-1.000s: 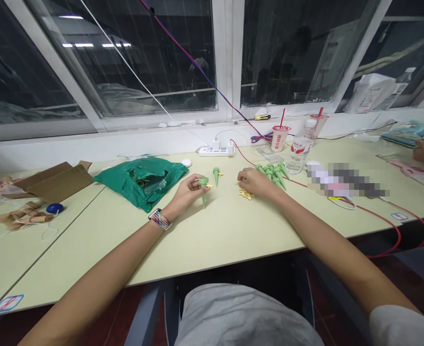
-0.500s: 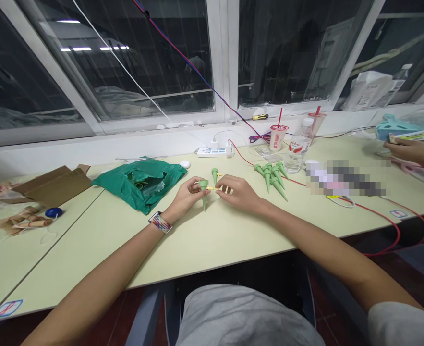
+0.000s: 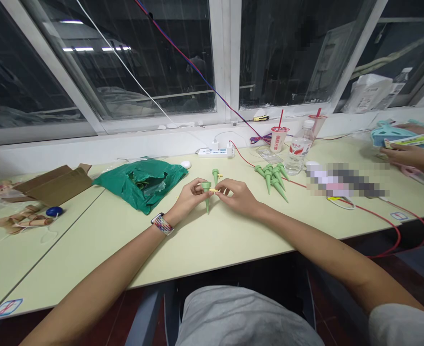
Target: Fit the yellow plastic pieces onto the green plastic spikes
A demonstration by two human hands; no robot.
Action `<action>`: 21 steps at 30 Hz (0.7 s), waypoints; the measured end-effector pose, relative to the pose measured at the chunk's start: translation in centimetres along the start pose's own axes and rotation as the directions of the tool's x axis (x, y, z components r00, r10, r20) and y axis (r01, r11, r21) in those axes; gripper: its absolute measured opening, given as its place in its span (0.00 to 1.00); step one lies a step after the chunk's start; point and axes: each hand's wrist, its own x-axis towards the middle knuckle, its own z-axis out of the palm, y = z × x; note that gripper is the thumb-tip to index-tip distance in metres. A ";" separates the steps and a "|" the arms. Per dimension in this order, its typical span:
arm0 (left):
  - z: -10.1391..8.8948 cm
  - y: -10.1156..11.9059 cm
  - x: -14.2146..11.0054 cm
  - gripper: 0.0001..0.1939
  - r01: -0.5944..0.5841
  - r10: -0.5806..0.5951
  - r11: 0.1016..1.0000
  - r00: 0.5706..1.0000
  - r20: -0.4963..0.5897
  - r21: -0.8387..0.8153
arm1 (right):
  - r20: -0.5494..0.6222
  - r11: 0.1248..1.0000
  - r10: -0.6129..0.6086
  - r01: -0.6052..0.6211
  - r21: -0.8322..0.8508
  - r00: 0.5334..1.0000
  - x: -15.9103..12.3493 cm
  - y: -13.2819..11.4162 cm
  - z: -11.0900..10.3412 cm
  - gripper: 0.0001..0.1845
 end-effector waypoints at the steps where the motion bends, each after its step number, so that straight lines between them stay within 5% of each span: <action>1: 0.0 0.0 0.0 0.22 -0.003 0.003 1.000 1.000 -0.004 0.001 | 0.005 1.000 0.019 -0.019 0.004 1.000 0.0 0.0 0.0 0.07; 12: -0.1 0.0 0.0 0.22 -0.018 0.019 0.998 1.000 -0.015 0.059 | 0.103 0.977 0.146 -0.127 -0.170 0.984 -0.1 0.0 0.0 0.17; 21: -0.2 0.1 0.0 0.20 -0.035 0.037 0.997 0.999 -0.022 0.070 | 0.056 0.992 0.055 -0.047 -0.121 0.997 -0.3 0.0 0.0 0.04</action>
